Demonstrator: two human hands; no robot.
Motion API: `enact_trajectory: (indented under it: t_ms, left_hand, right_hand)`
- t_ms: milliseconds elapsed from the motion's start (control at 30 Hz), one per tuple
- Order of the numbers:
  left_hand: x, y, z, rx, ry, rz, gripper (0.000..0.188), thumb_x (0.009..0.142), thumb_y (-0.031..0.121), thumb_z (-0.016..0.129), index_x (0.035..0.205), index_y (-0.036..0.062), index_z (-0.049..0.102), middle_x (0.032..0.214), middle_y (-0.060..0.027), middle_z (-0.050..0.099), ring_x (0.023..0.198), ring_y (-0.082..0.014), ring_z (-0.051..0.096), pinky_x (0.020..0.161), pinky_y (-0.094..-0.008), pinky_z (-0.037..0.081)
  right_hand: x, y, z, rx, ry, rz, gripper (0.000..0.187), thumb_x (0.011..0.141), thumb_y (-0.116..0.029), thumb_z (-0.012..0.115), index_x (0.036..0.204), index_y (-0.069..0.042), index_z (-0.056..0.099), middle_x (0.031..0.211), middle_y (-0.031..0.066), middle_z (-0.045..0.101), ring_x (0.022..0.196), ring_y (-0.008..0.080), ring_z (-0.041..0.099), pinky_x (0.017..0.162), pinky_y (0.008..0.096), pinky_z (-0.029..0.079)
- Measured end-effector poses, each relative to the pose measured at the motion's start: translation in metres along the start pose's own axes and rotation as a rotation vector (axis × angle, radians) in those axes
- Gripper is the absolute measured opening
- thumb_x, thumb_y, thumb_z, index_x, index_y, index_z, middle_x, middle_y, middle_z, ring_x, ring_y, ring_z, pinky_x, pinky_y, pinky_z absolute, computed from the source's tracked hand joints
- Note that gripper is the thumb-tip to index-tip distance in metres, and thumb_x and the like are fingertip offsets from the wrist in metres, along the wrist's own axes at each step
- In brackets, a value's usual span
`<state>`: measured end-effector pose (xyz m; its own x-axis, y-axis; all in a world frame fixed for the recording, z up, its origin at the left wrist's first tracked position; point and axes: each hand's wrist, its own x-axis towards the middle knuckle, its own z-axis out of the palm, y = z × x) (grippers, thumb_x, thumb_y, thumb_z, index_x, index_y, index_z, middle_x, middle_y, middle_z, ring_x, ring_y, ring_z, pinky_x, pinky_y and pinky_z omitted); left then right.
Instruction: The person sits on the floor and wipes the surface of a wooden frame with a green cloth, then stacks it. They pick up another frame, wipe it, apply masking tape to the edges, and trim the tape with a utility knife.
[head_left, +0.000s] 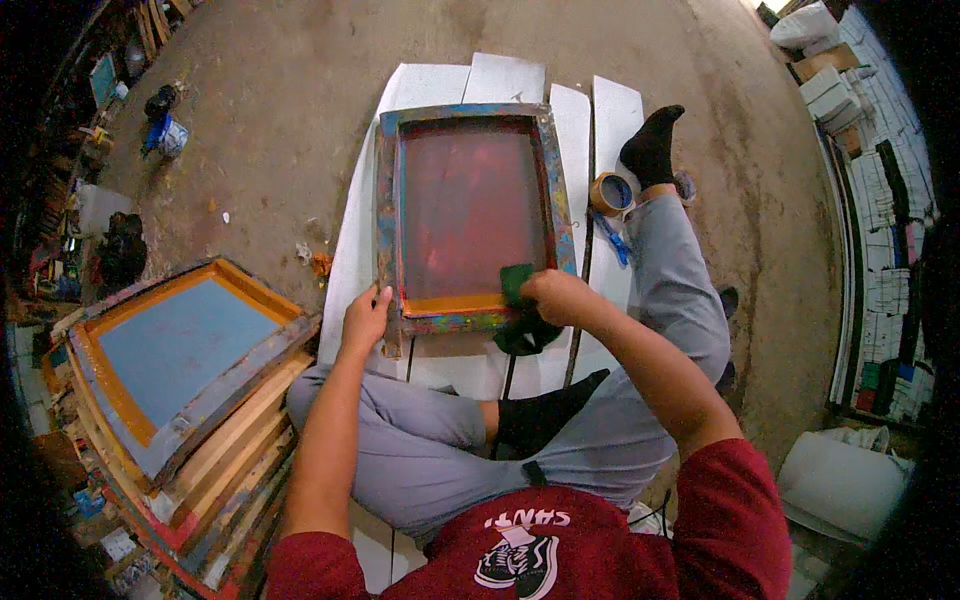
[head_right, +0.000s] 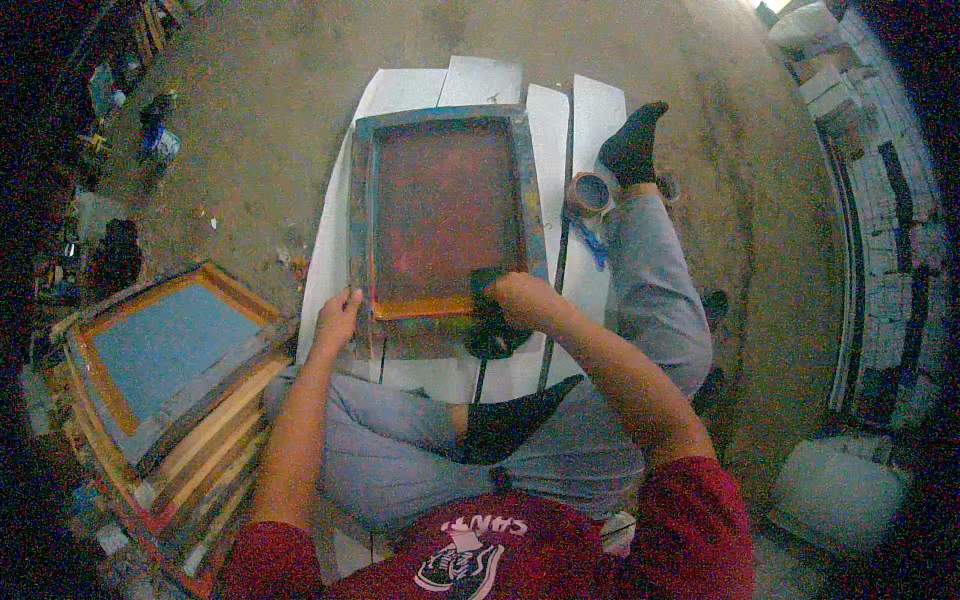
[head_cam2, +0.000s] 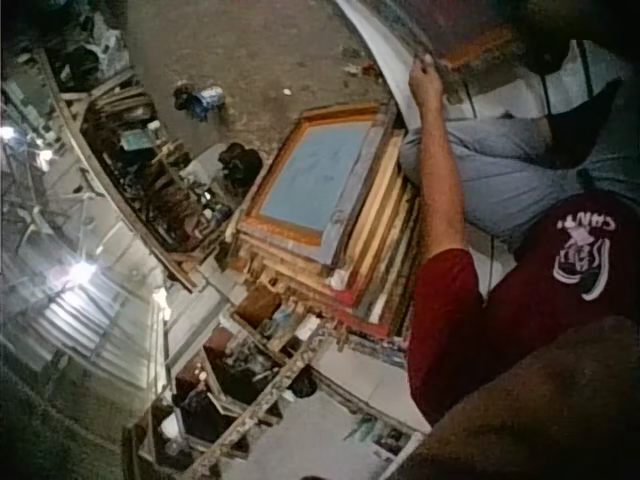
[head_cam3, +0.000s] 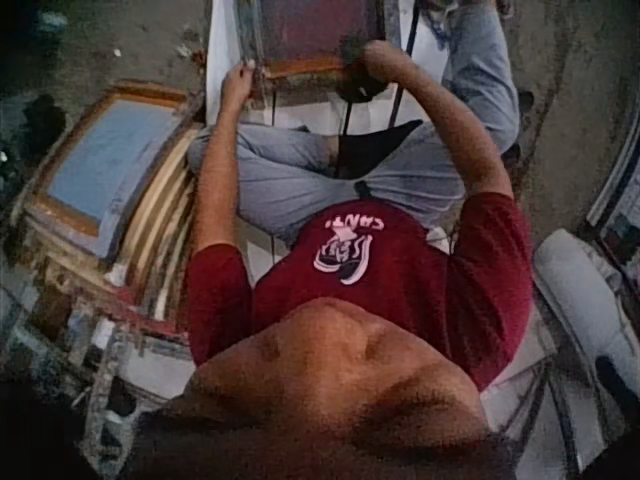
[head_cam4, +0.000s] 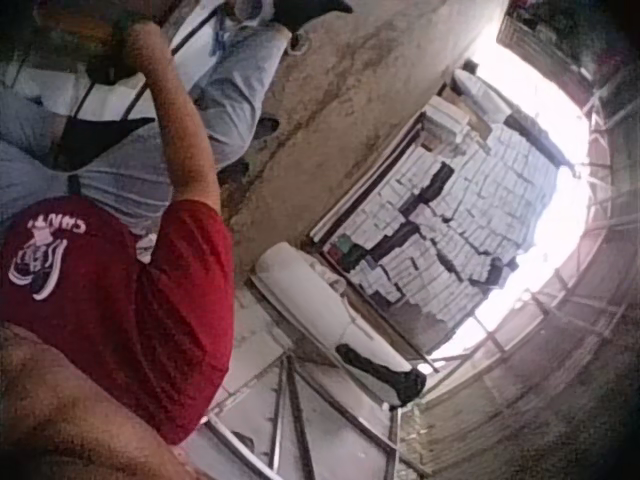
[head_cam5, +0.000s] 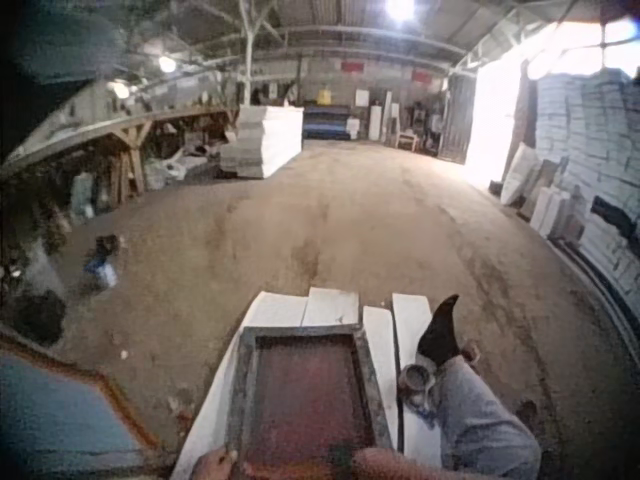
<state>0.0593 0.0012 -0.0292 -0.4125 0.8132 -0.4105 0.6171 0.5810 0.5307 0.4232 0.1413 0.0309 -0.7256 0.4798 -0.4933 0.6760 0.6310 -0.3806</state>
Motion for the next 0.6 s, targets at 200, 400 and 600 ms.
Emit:
enact_trajectory:
  t_ms: [200, 400, 600]
  left_hand:
    - [-0.002, 0.001, -0.009, 0.055, 0.063, 0.078, 0.067, 0.101, 0.055, 0.062, 0.141, 0.0017, 0.064, 0.120, -0.0260, 0.072, 0.114, -0.0397, 0.069, 0.097, -0.0464, 0.053]
    - [0.001, -0.013, -0.009, -0.089, 0.174, 0.097, 0.059, 0.099, 0.050, 0.067, 0.135, 0.0025, 0.069, 0.103, -0.0162, 0.071, 0.097, -0.0329, 0.068, 0.088, -0.0431, 0.053]
    - [-0.012, 0.020, -0.011, -0.213, 0.318, 0.178, 0.043, 0.101, 0.037, 0.070, 0.125, 0.0016, 0.074, 0.103, -0.0123, 0.070, 0.096, -0.0254, 0.067, 0.086, -0.0376, 0.053]
  right_hand:
    - [0.034, -0.030, -0.056, 0.415, 0.646, 0.024, 0.034, 0.081, -0.009, 0.072, 0.114, -0.004, 0.069, 0.116, 0.0198, 0.067, 0.107, 0.0458, 0.065, 0.092, 0.0485, 0.055]
    - [0.040, -0.003, -0.062, 0.385, 0.872, 0.039, 0.051, 0.085, -0.023, 0.080, 0.131, -0.010, 0.065, 0.131, 0.0165, 0.061, 0.114, 0.0411, 0.065, 0.097, 0.0470, 0.055]
    - [0.014, 0.118, -0.045, 0.198, 0.896, 0.671, 0.044, 0.089, -0.023, 0.078, 0.126, -0.006, 0.063, 0.132, 0.0180, 0.061, 0.110, 0.0432, 0.067, 0.094, 0.0518, 0.055]
